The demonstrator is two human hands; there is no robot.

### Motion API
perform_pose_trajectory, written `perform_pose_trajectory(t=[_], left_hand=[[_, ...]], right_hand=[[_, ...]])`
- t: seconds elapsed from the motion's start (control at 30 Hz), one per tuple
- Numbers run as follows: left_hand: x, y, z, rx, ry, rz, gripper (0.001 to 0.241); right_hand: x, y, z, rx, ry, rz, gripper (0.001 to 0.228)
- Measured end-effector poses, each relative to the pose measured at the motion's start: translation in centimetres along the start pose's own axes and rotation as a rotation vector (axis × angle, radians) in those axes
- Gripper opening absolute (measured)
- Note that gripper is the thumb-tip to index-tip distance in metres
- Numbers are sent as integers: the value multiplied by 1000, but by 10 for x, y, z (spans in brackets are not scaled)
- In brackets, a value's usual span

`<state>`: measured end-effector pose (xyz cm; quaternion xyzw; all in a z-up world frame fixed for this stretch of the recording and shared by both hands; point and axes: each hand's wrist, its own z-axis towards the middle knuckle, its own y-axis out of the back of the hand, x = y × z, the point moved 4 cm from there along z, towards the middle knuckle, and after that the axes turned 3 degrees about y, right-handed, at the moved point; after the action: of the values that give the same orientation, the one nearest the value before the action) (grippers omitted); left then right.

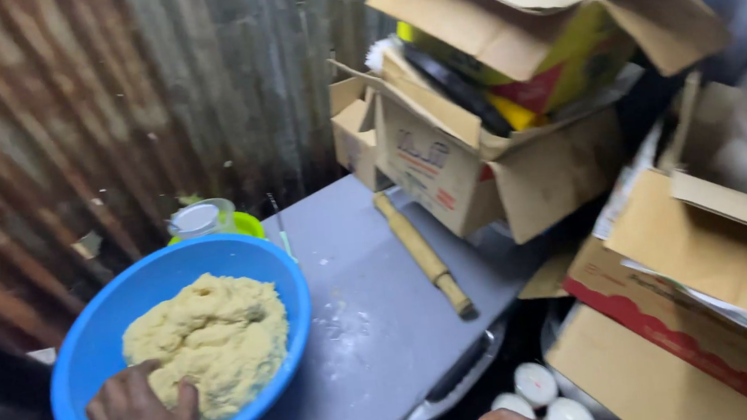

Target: Preparing dough, handling oil containers, and cleaning the workspace in a bakery kitchen.

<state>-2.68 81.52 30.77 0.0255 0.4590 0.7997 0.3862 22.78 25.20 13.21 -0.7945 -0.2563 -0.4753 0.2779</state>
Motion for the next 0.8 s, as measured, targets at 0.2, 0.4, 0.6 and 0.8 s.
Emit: perform_pose_trajectory(t=[0.2,0.4,0.6,0.8], left_hand=[[-24,18,1,-3,36,-72,60],[-28,21,3,-37,92,-27,64],[-11,11,-5,18,111,-120,63],[42,-10,-12,-438,14,-250,58]], right_hand=[[222,-193,60,-210,233,-621,13],[307,-302,167,-304,173,-611,42],[275,-318,239,-305,212,-802,37],[262,-313,229,-354,132,-875,27]])
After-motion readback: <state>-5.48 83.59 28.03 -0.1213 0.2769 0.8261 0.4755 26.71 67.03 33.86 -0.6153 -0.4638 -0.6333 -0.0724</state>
